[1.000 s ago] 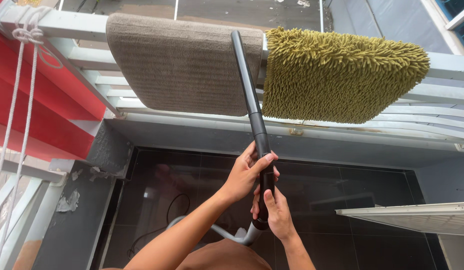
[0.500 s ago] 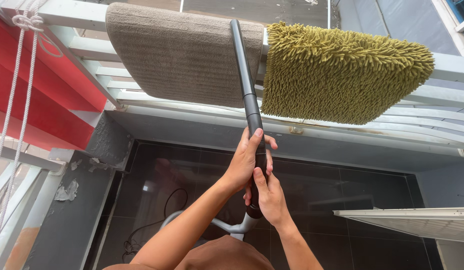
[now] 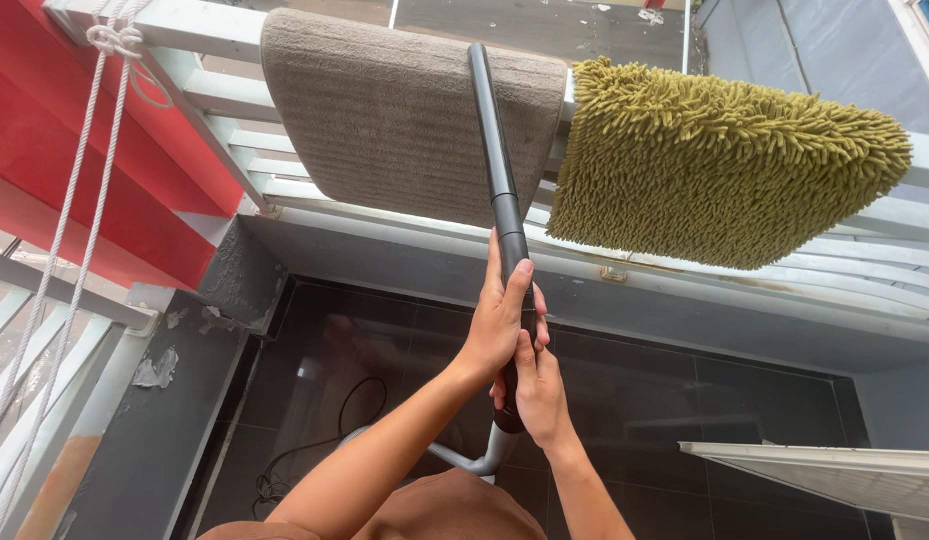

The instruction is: The person uses a vacuum cleaner with a long nozzle to clean a gray mat hanging on a balcony railing. The person repeatedly moves the nozzle back and forth along the mat's surface.

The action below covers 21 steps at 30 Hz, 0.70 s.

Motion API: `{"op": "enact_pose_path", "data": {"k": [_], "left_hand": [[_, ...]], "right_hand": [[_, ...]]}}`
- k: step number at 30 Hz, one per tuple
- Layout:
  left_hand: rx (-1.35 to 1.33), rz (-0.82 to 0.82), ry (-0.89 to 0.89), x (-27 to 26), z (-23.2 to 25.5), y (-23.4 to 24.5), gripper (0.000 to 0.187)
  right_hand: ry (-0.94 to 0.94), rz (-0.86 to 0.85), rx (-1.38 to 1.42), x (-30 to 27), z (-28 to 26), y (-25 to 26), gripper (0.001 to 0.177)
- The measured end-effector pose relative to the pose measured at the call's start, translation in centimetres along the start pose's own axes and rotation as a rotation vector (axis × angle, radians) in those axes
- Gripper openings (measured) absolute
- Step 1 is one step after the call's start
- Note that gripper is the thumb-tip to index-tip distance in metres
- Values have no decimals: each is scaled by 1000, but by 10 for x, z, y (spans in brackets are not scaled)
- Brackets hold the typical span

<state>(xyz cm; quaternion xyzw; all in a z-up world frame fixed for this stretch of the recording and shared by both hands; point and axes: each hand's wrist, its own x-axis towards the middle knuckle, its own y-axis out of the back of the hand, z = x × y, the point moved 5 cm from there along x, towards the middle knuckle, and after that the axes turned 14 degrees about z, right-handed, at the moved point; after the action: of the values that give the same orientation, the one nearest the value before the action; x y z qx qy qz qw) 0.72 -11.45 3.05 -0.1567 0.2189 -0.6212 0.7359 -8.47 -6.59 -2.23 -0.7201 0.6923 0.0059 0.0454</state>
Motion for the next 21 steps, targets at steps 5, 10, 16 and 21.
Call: {"op": "enact_pose_path", "data": {"k": [5,10,16,21], "left_hand": [[16,2,10,-10,5,10,85],[42,7,-3,0,15,20,84],[30,-3,35,-4,25,30,85],[74,18,17,13,33,42,85]], "right_hand": [[-58,24,-32,-11,-1,-7,61],[-34,-20,-36,6,-3,-23,68],[-91,-28,-56,-6,-5,-34,67],[-111,-9,-57,10,-1,-50,66]]}}
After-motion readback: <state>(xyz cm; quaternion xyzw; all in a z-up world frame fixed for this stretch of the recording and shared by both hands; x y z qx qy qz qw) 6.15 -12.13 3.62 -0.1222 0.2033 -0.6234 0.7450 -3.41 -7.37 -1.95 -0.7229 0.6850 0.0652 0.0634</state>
